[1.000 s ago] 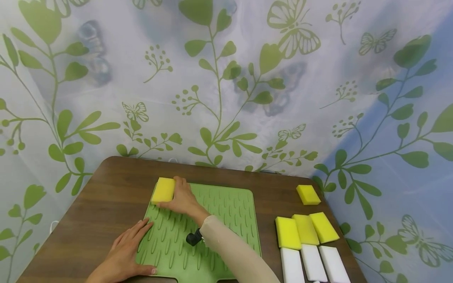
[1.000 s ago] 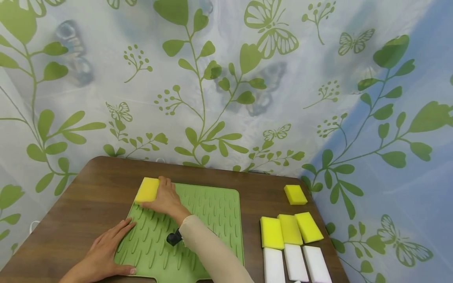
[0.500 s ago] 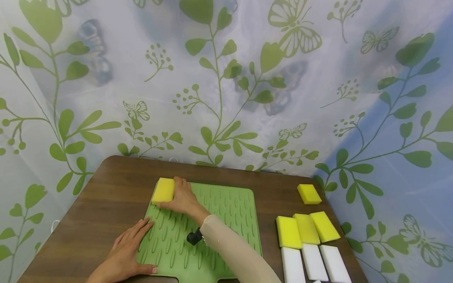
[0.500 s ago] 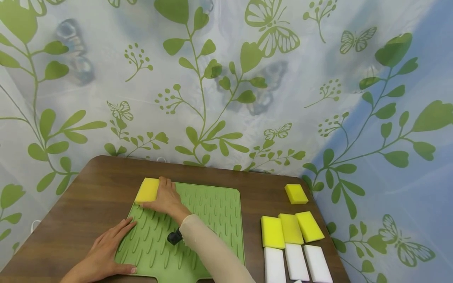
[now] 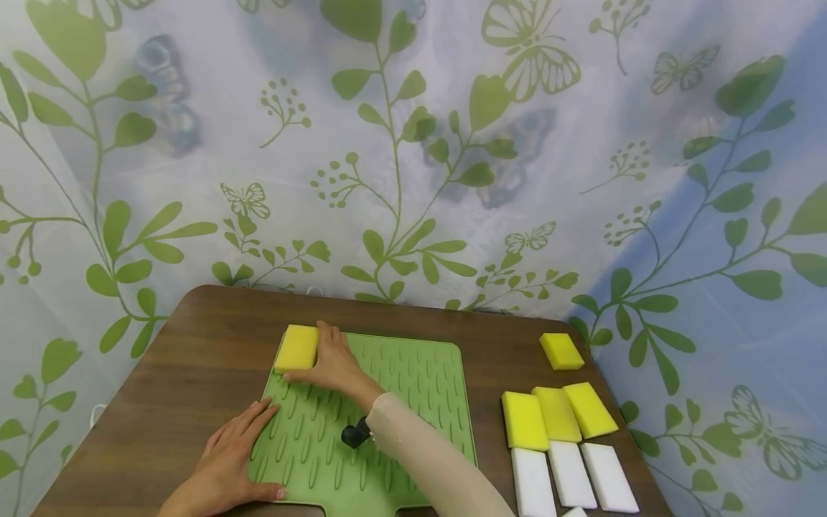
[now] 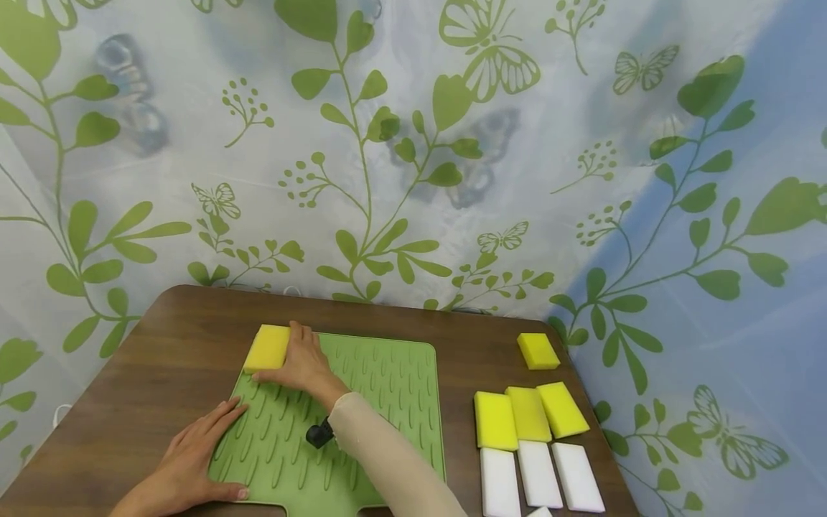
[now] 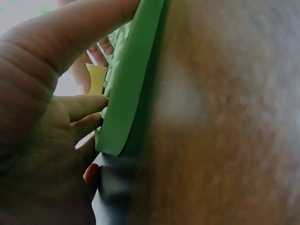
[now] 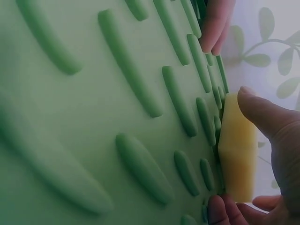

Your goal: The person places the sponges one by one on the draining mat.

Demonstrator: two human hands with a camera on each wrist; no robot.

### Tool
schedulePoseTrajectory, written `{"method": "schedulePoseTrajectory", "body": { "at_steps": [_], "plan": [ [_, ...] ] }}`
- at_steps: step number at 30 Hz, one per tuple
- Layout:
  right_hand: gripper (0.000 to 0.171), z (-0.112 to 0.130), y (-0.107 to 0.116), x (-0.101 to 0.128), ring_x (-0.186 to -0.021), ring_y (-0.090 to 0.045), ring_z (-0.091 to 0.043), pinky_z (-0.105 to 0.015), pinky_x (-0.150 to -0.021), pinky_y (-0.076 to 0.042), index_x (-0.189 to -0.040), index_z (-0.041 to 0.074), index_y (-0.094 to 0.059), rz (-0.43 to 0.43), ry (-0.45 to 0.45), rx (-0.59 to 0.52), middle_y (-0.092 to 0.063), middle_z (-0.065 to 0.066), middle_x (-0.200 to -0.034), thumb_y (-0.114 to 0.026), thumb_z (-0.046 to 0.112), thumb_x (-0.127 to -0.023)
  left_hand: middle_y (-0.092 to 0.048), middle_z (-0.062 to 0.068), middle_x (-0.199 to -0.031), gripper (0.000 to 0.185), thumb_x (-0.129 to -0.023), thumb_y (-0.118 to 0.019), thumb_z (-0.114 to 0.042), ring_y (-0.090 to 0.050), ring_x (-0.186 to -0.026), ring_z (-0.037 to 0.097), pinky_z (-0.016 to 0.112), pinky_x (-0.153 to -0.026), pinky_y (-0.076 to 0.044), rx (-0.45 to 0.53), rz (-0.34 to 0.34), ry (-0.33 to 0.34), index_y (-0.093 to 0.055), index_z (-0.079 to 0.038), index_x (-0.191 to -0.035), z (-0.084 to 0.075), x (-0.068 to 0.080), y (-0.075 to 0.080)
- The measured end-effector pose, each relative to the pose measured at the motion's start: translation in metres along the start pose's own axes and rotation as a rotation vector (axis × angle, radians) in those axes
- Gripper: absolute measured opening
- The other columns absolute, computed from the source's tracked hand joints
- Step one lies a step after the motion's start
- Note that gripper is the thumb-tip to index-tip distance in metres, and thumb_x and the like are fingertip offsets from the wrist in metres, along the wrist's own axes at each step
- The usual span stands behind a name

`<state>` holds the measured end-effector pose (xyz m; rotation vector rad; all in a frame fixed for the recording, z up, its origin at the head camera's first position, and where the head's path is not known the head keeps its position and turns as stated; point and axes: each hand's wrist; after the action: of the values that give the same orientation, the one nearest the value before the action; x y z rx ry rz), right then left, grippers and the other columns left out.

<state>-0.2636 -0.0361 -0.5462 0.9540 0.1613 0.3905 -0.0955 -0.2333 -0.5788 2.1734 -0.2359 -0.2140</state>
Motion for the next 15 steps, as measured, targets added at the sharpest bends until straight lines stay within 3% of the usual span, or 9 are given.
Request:
{"method": "schedulePoseTrajectory", "body": {
  "at_steps": [7, 15],
  "plan": [
    [0.121, -0.007, 0.005, 0.008, -0.158, -0.044, -0.029, -0.050, -0.122, -0.049, -0.173, 0.022, -0.019, 0.024, -0.028, -0.061, -0.035, -0.009, -0.173, -0.086, 0.066, -0.083, -0.034, 0.018, -0.174, 0.126, -0.065, -0.096, -0.067, -0.040, -0.153, 0.051, 0.078, -0.104, -0.036, -0.014, 0.033, 0.009, -0.041, -0.014, -0.165, -0.005, 0.003, 0.002],
    [0.116, -0.025, 0.019, 0.015, -0.159, -0.043, -0.031, -0.055, -0.121, -0.047, -0.173, 0.025, -0.022, 0.005, -0.023, -0.114, -0.032, -0.007, -0.176, -0.085, 0.067, -0.084, -0.033, 0.017, -0.174, 0.128, -0.064, -0.096, -0.068, -0.039, -0.153, 0.052, 0.078, -0.104, -0.035, 0.003, 0.035, 0.012, -0.039, -0.015, -0.166, -0.005, 0.002, 0.002]
  ]
}}
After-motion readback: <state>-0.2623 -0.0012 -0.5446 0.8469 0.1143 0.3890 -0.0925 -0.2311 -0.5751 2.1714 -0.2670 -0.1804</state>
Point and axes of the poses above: each hand's wrist, its own x-axis away from the middle knuckle, its own y-axis out of the back of the hand, z = x × y
